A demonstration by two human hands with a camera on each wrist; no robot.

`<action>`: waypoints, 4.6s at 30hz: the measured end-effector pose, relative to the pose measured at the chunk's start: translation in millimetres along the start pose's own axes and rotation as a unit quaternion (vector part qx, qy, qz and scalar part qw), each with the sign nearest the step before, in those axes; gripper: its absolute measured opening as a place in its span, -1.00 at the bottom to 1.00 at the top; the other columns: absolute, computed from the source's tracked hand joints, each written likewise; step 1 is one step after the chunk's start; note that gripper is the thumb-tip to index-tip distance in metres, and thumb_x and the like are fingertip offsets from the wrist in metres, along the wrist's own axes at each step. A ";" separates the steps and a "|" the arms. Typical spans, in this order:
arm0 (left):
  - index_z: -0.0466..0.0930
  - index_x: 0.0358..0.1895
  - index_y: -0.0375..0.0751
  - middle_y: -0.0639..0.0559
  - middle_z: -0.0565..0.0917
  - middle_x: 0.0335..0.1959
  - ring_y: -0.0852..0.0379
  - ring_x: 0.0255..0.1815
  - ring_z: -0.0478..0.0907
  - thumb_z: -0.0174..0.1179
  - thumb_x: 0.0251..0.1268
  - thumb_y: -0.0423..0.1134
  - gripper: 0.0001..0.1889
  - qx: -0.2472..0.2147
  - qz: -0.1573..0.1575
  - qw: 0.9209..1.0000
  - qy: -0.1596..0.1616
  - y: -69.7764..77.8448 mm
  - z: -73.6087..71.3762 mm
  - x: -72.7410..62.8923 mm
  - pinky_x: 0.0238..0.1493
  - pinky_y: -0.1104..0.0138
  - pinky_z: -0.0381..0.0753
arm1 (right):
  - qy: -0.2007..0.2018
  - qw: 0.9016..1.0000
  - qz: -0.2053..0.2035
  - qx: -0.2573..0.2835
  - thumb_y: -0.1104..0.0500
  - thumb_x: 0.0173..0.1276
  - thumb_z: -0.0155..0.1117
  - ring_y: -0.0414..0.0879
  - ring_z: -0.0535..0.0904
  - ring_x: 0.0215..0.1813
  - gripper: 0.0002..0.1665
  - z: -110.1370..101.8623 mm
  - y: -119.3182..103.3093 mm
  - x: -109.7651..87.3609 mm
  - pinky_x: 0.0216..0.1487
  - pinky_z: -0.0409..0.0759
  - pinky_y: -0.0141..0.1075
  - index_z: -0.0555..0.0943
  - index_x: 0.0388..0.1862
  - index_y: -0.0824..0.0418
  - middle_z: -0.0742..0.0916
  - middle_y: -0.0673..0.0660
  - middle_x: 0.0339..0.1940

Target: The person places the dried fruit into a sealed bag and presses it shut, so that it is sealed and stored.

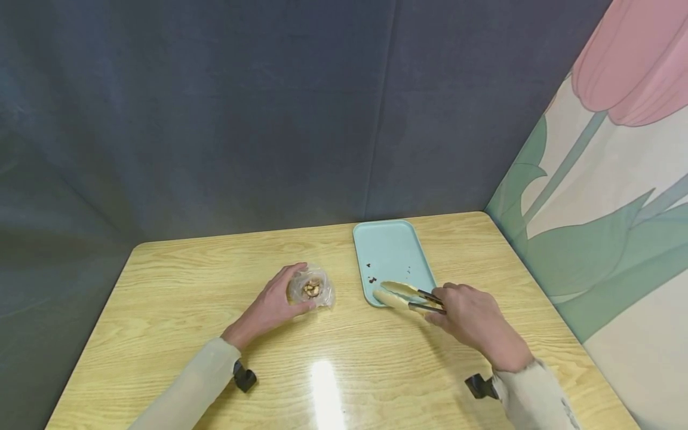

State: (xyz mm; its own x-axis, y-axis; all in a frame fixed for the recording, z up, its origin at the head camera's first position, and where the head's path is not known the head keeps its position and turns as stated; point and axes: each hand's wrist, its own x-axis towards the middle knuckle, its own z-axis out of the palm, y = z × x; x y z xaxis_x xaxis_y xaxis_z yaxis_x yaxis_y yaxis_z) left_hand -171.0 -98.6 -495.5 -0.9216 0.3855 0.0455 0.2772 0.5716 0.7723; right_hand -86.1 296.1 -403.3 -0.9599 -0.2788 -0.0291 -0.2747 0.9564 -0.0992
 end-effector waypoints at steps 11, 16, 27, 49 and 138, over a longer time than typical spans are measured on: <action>0.20 0.69 0.15 0.10 0.40 0.60 -0.13 0.61 0.36 0.49 0.29 0.19 -0.03 -0.001 0.001 1.000 0.000 -0.5 -0.3 0.1 0.54 -0.18 0.42 | 0.004 1.000 -0.007 -0.007 -0.06 0.37 0.54 -0.21 0.31 -0.50 -0.79 3.7 -0.9 0.4 -0.51 0.22 -0.28 0.68 -0.23 -0.05 0.46 -0.13 -0.52; 0.19 0.70 0.12 0.09 0.40 0.60 -0.13 0.62 0.35 0.49 0.30 0.18 -0.03 -0.003 0.001 1.000 -0.001 0.9 -0.9 0.0 0.55 -0.19 0.40 | 0.008 1.000 -0.008 -0.008 -0.07 0.37 0.54 -0.21 0.31 -0.49 -0.79 1.7 0.1 0.6 -0.51 0.23 -0.28 0.69 -0.21 -0.04 0.45 -0.13 -0.52; 0.19 0.69 0.15 0.10 0.40 0.60 -0.12 0.62 0.36 0.49 0.30 0.18 -0.04 -0.002 -0.002 1.000 -0.002 0.4 -0.7 0.4 0.54 -0.17 0.42 | 0.025 0.999 -0.016 -0.018 -0.05 0.37 0.54 -0.22 0.32 -0.50 -0.75 -5.8 0.4 1.3 -0.51 0.28 -0.28 0.61 -0.34 -0.07 0.47 -0.14 -0.53; 0.19 0.70 0.16 0.12 0.39 0.62 -0.10 0.61 0.37 0.49 0.30 0.20 -0.03 0.003 0.002 1.000 -0.002 0.6 -0.5 2.3 0.53 -0.15 0.44 | 0.067 0.996 -0.041 -0.049 -0.08 0.35 0.56 -0.25 0.40 -0.48 -0.70 -33.5 -8.9 12.6 -0.56 0.36 -0.28 0.74 -0.09 0.04 0.62 -0.11 -0.42; 0.18 0.70 0.16 0.05 0.39 0.62 -0.15 0.63 0.35 0.48 0.30 0.21 -0.03 0.022 0.010 1.000 -0.001 0.6 2.0 4.8 0.56 -0.18 0.40 | 0.118 0.985 -0.119 -0.041 -0.09 0.29 0.62 -0.26 0.40 -0.43 -0.56 -38.6 -87.1 45.6 -0.50 0.42 -0.34 0.77 0.02 0.10 0.64 -0.11 -0.40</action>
State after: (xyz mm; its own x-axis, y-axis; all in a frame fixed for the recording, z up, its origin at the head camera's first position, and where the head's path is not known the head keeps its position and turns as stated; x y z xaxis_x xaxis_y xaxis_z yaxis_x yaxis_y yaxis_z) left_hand -174.7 -94.9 -496.1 -0.9150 0.3989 0.0599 0.3079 0.5950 0.7424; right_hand -108.0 203.4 -357.6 -0.8508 -0.4775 0.2193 -0.4883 0.8726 0.0054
